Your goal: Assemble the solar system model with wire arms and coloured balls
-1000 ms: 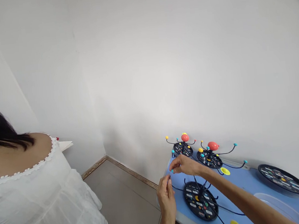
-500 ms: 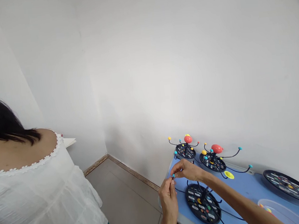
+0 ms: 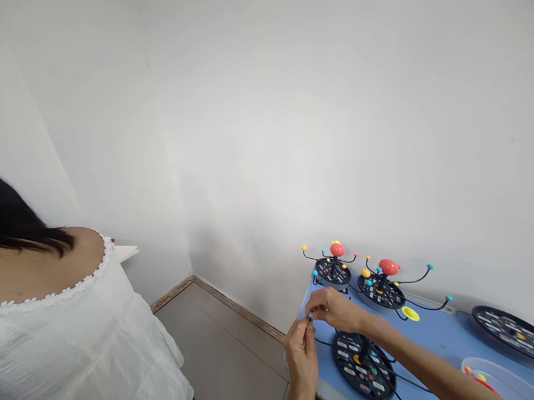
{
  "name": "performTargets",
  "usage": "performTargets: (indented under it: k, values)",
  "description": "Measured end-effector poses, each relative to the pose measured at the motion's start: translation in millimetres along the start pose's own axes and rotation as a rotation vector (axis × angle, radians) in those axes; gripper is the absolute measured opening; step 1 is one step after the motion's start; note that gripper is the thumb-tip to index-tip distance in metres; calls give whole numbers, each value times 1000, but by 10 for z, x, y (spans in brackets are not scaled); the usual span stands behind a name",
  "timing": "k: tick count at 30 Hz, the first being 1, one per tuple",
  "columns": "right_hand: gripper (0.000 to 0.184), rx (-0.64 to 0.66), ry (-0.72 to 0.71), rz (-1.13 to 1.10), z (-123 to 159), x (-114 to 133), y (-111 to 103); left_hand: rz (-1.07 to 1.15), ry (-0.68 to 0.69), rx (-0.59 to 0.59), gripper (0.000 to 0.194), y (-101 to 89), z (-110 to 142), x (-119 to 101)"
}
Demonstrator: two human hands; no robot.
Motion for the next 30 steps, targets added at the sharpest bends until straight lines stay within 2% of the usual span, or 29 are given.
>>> performTargets:
  k: [4, 9, 15, 21, 30]
  values:
    - [29, 42, -114, 188, 43, 153, 33, 30, -16, 20, 37, 33, -12, 38]
    - [27, 115, -166, 367, 43, 169, 123, 76, -52, 29, 41, 93, -35, 137]
    - [28, 161, -128, 479, 17, 89, 165, 86, -57, 27, 44, 137, -63, 162]
    - [25, 183, -19, 549, -21, -14, 216, 59, -42, 14, 45, 147, -70, 163]
    - [25, 207, 19, 636, 0, 62, 234, -4, -7, 9, 43, 128, -55, 157]
Point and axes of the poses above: each hand's wrist, its own z-axis away from the middle knuckle, its own y-axis out of the palm, x = y × z, the point moved 9 cm from there along -z, towards the middle knuckle
